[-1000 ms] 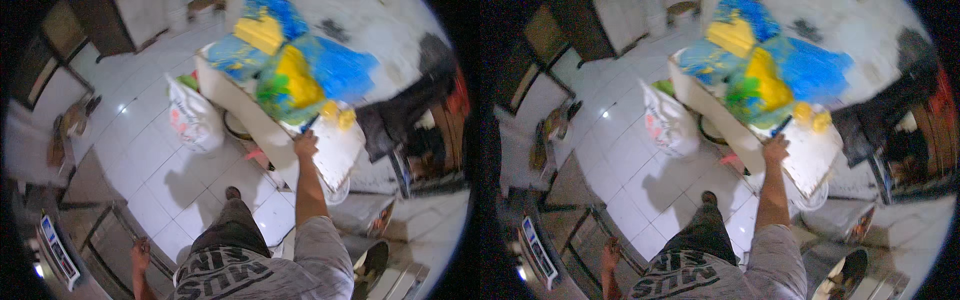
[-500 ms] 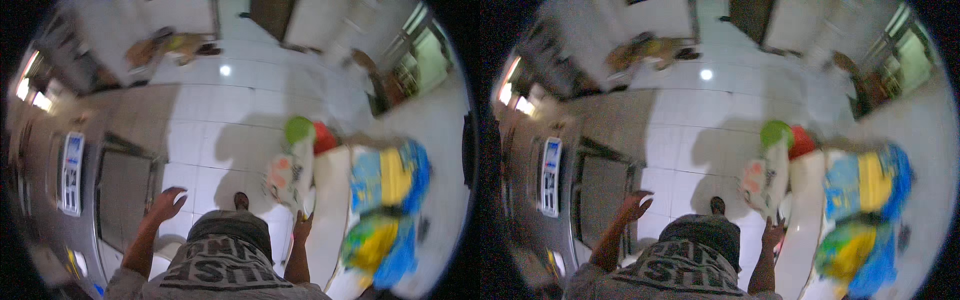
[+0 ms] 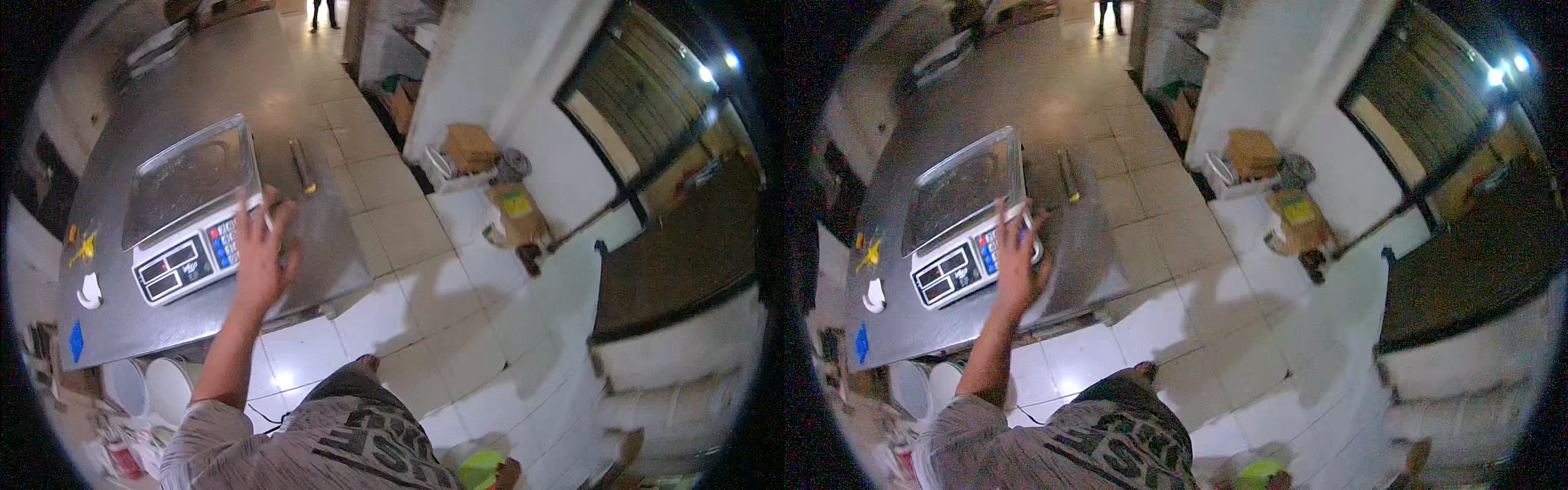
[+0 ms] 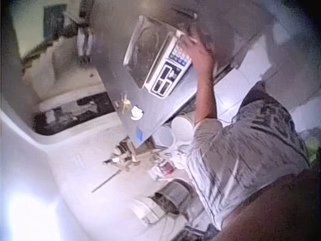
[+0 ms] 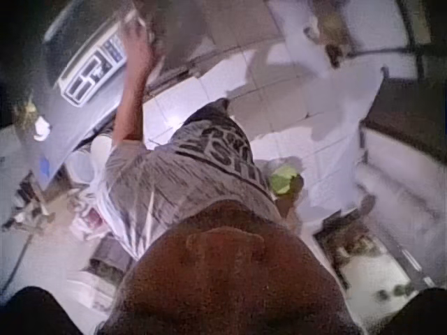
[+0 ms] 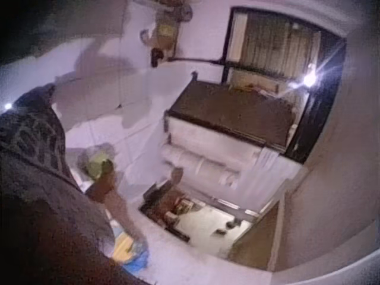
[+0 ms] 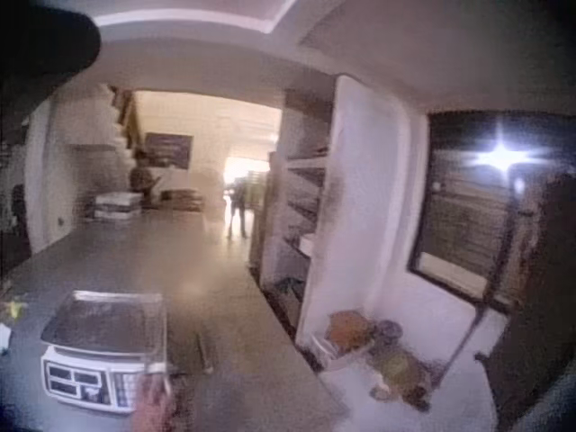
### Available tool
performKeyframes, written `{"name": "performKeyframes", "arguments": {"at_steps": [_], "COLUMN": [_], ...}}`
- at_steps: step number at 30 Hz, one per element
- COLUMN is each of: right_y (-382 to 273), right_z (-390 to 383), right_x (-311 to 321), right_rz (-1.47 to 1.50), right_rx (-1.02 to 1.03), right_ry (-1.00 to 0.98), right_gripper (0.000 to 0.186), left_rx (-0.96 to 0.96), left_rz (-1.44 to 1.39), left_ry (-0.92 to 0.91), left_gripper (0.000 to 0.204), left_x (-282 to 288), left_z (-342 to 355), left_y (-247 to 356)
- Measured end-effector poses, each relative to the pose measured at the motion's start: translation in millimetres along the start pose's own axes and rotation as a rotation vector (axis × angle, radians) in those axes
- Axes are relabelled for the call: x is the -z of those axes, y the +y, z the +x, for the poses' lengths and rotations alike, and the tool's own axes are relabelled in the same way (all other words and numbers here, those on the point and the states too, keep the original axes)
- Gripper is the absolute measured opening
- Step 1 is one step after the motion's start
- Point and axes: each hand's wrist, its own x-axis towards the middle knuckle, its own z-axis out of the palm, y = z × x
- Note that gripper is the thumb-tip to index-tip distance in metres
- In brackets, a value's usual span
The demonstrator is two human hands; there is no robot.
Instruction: The person scrapes dough from the sides of an industrial mixer using a blue scraper, adds yellow dough from a bowl into the mixer, and cleans a metal table.
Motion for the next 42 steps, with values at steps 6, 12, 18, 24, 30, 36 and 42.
{"name": "performKeyframes", "arguments": {"at_steps": [6, 12, 18, 24, 30, 36, 42], "right_y": [-234.7, -510.3, -834.6, -1025.1, -1146.9, -1286.4, -1438.6], "right_z": [39.3, 126.0, 61.1, -204.8, -356.8, -404.7, -356.6], "right_x": [-107.1, -207.1, -449.4, -659.0, -807.9, -868.1, -948.4], "right_rz": [-0.294, -1.1, -0.776, -0.437, -0.266, 0.037, 0.516], "right_rx": [0.206, 0.891, 1.533, 1.657, 1.615, 1.452, 0.887], "right_ry": [-0.549, -0.422, -0.584, -1.043, -1.466, -1.519, -1.314], "right_gripper": [0.026, 0.03, 0.033, 0.035, 0.046, 0.05, 0.057], "left_rx": [0.48, 0.717, 0.849, 1.03, 0.87, 0.722, 0.317], "left_rz": [0.472, 0.491, 0.883, 1.204, 0.64, 0.06, -0.352], "left_ry": [-0.012, -0.085, -0.159, -0.543, 0.206, 0.076, -0.4], "left_gripper": [0.067, 0.04, 0.037, 0.044, 0.049, 0.05, 0.044], "left_x": [-40.1, -62.3, -92.5, -97.9, -150.9, -253.5, -420.9], "left_z": [68.2, 86.2, 76.0, 97.9, 328.5, 557.4, 767.5], "left_y": [-64.1, -61.7, -86.5, -106.8, -175.3, -288.9, -306.8]}}
